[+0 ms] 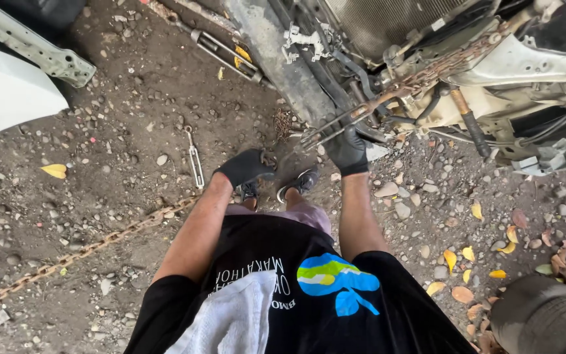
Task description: The person uses a metal bar to pry and remove a chain attached to the front frame of a damaged vehicle. They repeatedly apply leverage to detach the chain from the vehicle's radiator support area.
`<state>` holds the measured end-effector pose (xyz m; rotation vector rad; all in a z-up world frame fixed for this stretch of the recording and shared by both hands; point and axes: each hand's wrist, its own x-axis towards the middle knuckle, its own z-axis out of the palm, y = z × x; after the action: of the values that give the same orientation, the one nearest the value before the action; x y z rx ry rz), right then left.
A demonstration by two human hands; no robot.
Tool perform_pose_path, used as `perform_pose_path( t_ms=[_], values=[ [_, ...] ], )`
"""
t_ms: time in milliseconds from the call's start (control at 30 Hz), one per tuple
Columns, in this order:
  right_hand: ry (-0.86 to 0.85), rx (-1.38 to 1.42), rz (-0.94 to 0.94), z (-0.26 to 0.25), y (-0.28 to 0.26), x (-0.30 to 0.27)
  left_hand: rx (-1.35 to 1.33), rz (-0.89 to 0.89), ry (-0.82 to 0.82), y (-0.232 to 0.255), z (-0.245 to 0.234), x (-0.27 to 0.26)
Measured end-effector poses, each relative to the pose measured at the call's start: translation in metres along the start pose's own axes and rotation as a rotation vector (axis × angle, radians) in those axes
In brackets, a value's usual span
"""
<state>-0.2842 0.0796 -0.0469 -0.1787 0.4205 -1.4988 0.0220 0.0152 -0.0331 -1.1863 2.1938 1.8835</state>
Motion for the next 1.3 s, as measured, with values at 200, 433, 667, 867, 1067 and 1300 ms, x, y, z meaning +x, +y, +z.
perform_pose_path(
  t_ms=[200, 433, 667, 867, 1067, 1300],
  values=[
    [0.627, -0.618, -0.098, -0.074, 0.016, 0.025, -0.032, 0.012, -0.061, 0.016, -0.006, -0.013],
    [0.513, -0.778, -0.027, 0.059, -0.018, -0.009, -0.108, -0.052, -0.103, -0.029, 0.004, 0.006],
    [0.149, -0.094, -0.018, -0.002, 0.005, 0.007, -0.181, -0.287, -0.157, -0.011, -0.005, -0.002],
    [0.695, -1.106, -0.131, -0.033, 0.022, 0.021, -0.129, -0.009, -0.086, -0.015, 0.001, -0.004],
    [0.143, -0.223, 0.11, 0.082, -0.025, -0.005, -0.142, -0.167, -0.123, -0.024, -0.003, -0.002],
    [0.74, -0.917, 0.045, 0.057, -0.002, 0.01, -0.106, -0.139, -0.02, -0.013, 0.002, -0.003]
  ],
)
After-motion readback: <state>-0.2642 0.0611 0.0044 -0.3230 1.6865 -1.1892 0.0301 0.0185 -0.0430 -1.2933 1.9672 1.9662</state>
